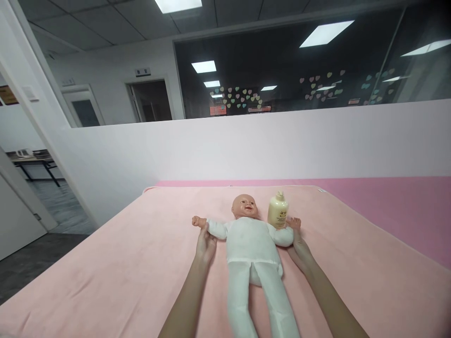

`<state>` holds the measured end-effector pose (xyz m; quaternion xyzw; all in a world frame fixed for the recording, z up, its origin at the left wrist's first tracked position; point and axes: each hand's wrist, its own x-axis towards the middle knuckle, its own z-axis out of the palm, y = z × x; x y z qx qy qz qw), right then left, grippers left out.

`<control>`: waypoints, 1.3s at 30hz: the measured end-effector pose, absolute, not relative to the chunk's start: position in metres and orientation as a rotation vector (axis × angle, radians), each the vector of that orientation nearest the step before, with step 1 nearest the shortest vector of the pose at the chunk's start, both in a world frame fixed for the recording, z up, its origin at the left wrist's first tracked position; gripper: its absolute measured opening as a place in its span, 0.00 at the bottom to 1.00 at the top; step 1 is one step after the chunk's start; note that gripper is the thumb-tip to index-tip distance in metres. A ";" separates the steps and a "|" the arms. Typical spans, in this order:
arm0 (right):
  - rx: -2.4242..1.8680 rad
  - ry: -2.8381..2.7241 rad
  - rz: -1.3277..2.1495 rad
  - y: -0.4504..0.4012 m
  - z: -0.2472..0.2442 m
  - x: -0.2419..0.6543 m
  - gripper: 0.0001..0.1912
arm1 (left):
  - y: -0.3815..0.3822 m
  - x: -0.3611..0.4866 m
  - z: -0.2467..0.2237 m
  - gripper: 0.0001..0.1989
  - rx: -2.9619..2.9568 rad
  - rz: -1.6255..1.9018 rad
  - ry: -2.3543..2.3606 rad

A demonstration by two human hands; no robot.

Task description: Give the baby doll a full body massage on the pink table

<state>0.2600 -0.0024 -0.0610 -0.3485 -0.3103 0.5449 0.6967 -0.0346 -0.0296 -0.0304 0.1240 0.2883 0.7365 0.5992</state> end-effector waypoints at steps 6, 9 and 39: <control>-0.778 -0.640 1.294 0.001 -0.068 0.262 0.31 | -0.032 -0.035 -0.027 0.10 0.235 1.717 0.683; -0.781 -0.628 1.292 0.002 -0.073 0.263 0.34 | -0.033 -0.035 -0.025 0.09 0.234 1.711 0.679; -0.663 -0.673 1.352 -0.013 -0.059 0.264 0.41 | -0.033 -0.036 -0.027 0.06 0.214 1.711 0.623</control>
